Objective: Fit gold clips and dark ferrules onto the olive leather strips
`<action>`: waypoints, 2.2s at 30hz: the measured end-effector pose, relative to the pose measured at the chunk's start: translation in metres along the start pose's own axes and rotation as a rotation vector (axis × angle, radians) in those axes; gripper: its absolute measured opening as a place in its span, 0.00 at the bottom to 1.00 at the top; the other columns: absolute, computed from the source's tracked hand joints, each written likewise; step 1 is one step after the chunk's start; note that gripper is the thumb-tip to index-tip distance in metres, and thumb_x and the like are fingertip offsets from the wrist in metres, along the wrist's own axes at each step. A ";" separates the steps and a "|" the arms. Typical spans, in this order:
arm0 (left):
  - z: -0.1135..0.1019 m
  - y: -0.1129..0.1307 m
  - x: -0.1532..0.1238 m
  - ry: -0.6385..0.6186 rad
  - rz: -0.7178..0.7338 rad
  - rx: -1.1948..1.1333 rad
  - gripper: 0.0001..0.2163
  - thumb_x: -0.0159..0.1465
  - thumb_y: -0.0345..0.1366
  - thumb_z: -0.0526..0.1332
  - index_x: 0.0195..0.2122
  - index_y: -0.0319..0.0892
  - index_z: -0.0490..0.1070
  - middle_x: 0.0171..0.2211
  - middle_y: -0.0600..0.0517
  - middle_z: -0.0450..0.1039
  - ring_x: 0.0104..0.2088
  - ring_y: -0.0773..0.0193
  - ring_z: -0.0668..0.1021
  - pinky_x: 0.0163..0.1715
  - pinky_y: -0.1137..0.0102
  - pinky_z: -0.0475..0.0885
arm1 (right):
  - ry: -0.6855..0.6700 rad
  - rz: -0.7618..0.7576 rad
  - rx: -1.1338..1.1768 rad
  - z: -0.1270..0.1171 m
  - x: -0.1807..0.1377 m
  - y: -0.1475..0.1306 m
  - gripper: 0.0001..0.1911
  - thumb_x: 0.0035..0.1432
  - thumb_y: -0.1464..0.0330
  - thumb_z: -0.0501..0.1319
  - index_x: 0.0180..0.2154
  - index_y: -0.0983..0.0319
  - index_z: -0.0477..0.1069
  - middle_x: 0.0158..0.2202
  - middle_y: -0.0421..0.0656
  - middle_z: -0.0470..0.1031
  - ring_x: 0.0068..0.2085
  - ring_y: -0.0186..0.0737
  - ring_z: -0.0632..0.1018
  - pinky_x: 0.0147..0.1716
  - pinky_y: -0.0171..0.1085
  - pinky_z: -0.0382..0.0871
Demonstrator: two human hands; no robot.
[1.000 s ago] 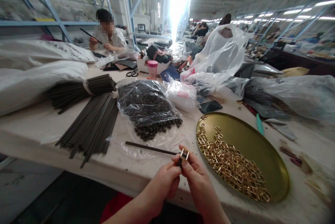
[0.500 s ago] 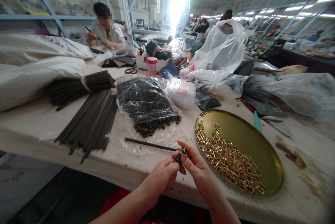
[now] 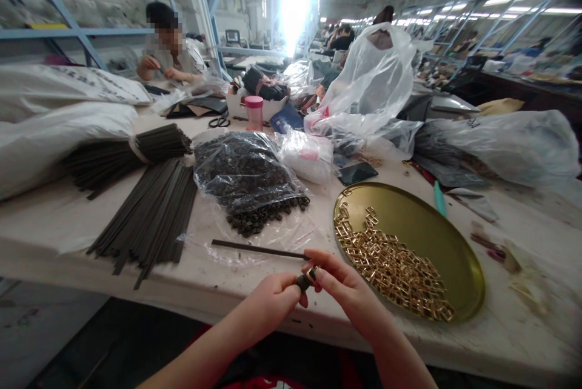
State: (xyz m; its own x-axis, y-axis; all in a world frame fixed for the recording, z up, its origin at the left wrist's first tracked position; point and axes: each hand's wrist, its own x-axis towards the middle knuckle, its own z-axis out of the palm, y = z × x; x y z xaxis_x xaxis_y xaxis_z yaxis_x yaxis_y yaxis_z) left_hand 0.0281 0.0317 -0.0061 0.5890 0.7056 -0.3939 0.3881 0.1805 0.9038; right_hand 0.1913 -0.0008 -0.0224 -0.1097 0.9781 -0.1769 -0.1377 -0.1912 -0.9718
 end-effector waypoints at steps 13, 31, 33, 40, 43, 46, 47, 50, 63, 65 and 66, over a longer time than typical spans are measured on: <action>-0.003 -0.006 -0.006 0.005 0.051 0.345 0.08 0.54 0.32 0.49 0.19 0.41 0.58 0.17 0.58 0.55 0.20 0.70 0.59 0.20 0.74 0.50 | 0.014 -0.074 -0.421 0.000 -0.005 -0.003 0.10 0.54 0.69 0.57 0.39 0.60 0.72 0.34 0.43 0.74 0.36 0.39 0.73 0.36 0.37 0.66; -0.012 0.005 -0.024 0.091 0.125 0.690 0.08 0.59 0.36 0.52 0.25 0.43 0.64 0.23 0.53 0.66 0.23 0.65 0.65 0.24 0.72 0.52 | -0.053 0.060 -0.191 0.000 -0.011 0.013 0.11 0.54 0.61 0.58 0.33 0.62 0.69 0.24 0.37 0.67 0.27 0.32 0.67 0.27 0.32 0.60; -0.013 0.007 -0.025 0.102 0.124 0.705 0.08 0.59 0.37 0.52 0.26 0.42 0.65 0.24 0.53 0.67 0.24 0.64 0.66 0.24 0.72 0.53 | -0.055 0.065 -0.161 0.000 -0.012 0.013 0.12 0.53 0.60 0.58 0.32 0.63 0.68 0.25 0.37 0.67 0.27 0.32 0.67 0.28 0.32 0.60; -0.019 0.019 -0.029 0.082 0.222 0.822 0.06 0.60 0.35 0.53 0.27 0.42 0.65 0.25 0.53 0.68 0.26 0.65 0.69 0.24 0.73 0.55 | -0.033 0.089 -0.067 0.000 -0.016 0.001 0.13 0.50 0.59 0.62 0.30 0.62 0.68 0.23 0.36 0.66 0.26 0.31 0.66 0.27 0.32 0.58; -0.020 0.026 -0.030 0.074 0.303 0.961 0.05 0.59 0.33 0.53 0.28 0.42 0.66 0.26 0.52 0.68 0.26 0.64 0.69 0.24 0.72 0.54 | -0.051 0.102 0.013 0.001 -0.018 -0.004 0.13 0.49 0.59 0.63 0.30 0.62 0.67 0.22 0.35 0.66 0.25 0.30 0.66 0.26 0.31 0.59; -0.018 0.025 -0.028 0.054 0.341 1.035 0.06 0.59 0.32 0.53 0.27 0.41 0.66 0.24 0.52 0.67 0.24 0.65 0.69 0.22 0.72 0.53 | -0.071 0.144 0.133 0.002 -0.019 -0.003 0.12 0.50 0.60 0.63 0.29 0.62 0.67 0.22 0.36 0.68 0.25 0.30 0.68 0.27 0.31 0.61; -0.017 0.023 -0.027 0.051 0.352 1.029 0.06 0.59 0.32 0.53 0.27 0.41 0.66 0.24 0.52 0.67 0.24 0.65 0.68 0.22 0.72 0.52 | -0.075 0.161 0.187 0.003 -0.019 -0.001 0.12 0.49 0.61 0.63 0.29 0.62 0.67 0.22 0.36 0.69 0.25 0.30 0.69 0.28 0.32 0.61; -0.012 0.011 -0.024 0.095 0.363 0.937 0.06 0.60 0.32 0.52 0.28 0.41 0.65 0.23 0.53 0.67 0.23 0.66 0.68 0.22 0.72 0.54 | -0.085 0.210 0.370 0.005 -0.018 0.003 0.12 0.47 0.61 0.65 0.29 0.62 0.67 0.24 0.36 0.70 0.25 0.29 0.71 0.28 0.31 0.63; -0.005 -0.001 -0.021 0.168 0.119 0.548 0.01 0.54 0.30 0.53 0.27 0.41 0.62 0.23 0.56 0.64 0.24 0.67 0.67 0.24 0.74 0.57 | -0.047 0.287 0.634 0.013 -0.012 0.019 0.12 0.43 0.65 0.68 0.27 0.64 0.69 0.22 0.36 0.70 0.23 0.26 0.70 0.24 0.27 0.66; -0.006 0.000 -0.020 0.136 0.071 0.458 0.01 0.53 0.30 0.54 0.26 0.41 0.61 0.22 0.57 0.63 0.24 0.68 0.66 0.23 0.74 0.57 | -0.045 0.297 0.646 0.014 -0.013 0.021 0.12 0.44 0.65 0.68 0.27 0.64 0.69 0.23 0.36 0.71 0.22 0.26 0.71 0.24 0.27 0.66; -0.007 0.001 -0.019 0.117 0.060 0.420 0.01 0.53 0.30 0.54 0.26 0.41 0.61 0.22 0.57 0.62 0.24 0.69 0.66 0.23 0.75 0.57 | -0.045 0.303 0.654 0.015 -0.013 0.023 0.11 0.44 0.66 0.68 0.27 0.64 0.68 0.23 0.36 0.71 0.22 0.26 0.71 0.23 0.27 0.66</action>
State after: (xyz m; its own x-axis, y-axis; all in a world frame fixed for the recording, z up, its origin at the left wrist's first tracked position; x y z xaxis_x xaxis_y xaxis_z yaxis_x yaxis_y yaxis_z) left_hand 0.0121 0.0228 0.0032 0.5445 0.7834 -0.2996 0.6244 -0.1401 0.7685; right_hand 0.1750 -0.0189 -0.0397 -0.2747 0.8726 -0.4040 -0.6540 -0.4775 -0.5867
